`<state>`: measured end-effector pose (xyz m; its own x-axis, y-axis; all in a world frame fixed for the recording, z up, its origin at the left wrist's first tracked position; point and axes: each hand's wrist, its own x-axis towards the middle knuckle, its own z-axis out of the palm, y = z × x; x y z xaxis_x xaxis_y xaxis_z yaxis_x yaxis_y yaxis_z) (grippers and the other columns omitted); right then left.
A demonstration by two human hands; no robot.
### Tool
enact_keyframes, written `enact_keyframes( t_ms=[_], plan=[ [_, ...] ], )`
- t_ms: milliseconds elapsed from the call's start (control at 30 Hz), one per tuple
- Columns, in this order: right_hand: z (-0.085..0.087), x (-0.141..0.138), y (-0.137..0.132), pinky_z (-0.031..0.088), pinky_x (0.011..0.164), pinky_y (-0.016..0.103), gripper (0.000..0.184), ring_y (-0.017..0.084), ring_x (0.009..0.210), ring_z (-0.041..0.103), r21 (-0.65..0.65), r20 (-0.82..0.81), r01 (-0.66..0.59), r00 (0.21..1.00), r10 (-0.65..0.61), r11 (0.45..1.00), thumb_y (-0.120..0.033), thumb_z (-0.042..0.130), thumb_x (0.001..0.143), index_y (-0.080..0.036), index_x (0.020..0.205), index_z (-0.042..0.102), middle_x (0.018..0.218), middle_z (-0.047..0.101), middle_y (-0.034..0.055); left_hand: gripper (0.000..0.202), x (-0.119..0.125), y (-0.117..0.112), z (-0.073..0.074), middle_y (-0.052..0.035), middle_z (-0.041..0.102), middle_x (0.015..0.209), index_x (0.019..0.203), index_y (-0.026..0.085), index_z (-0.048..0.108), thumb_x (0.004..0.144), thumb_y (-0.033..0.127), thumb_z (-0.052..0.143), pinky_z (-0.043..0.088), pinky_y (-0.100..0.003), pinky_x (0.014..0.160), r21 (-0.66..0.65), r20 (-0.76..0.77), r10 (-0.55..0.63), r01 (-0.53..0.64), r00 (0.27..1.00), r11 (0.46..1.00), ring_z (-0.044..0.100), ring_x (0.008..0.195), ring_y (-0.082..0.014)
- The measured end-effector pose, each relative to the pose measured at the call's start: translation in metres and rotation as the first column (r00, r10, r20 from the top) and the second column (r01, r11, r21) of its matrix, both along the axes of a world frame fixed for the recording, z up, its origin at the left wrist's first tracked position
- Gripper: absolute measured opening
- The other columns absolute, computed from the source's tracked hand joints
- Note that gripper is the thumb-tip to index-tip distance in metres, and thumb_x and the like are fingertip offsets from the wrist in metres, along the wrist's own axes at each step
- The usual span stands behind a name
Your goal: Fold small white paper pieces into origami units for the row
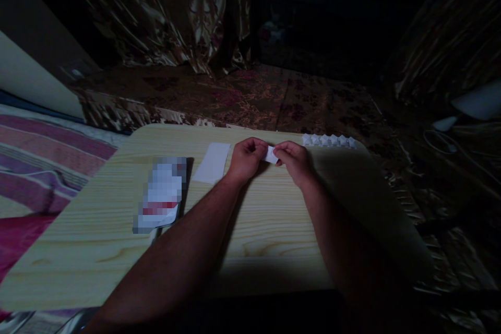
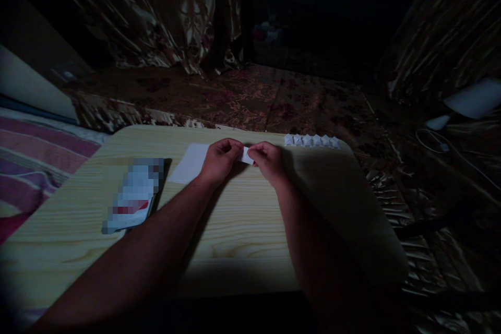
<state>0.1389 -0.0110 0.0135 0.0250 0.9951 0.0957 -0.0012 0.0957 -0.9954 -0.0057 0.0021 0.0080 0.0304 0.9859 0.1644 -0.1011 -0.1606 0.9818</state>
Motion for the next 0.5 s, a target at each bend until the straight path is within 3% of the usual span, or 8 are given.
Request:
enact_keyframes(
  t_ms=[167, 500],
  plan=[
    [0.0015, -0.0046, -0.0015, 0.040, 0.046, 0.021, 0.019, 0.011, 0.050, 0.055, -0.036, 0.086, 0.019, 0.996, -0.016, 0.999, -0.032, 0.067, 0.066, -0.016, 0.074, 0.061, 0.057, 0.062, -0.0021, 0.022, 0.0000, 0.0005, -0.0018, 0.0013, 0.056, 0.060, 0.076, 0.014, 0.064, 0.075, 0.036, 0.066, 0.037, -0.020, 0.051, 0.021, -0.013, -0.003, 0.003, 1.000, 1.000, 0.044, 0.052, -0.0074],
    [-0.0069, -0.0063, 0.0013, 0.038, 0.048, 0.021, 0.013, 0.011, 0.050, 0.052, 0.043, 0.103, 0.083, 0.991, -0.087, 0.996, -0.029, 0.061, 0.067, -0.017, 0.071, 0.060, 0.055, 0.058, -0.0032, 0.024, 0.0016, 0.0002, -0.0028, 0.0013, 0.055, 0.058, 0.078, 0.014, 0.064, 0.076, 0.038, 0.065, 0.035, -0.020, 0.049, 0.047, -0.015, -0.016, 0.017, 1.000, 0.999, 0.044, 0.051, -0.0075]
  ],
)
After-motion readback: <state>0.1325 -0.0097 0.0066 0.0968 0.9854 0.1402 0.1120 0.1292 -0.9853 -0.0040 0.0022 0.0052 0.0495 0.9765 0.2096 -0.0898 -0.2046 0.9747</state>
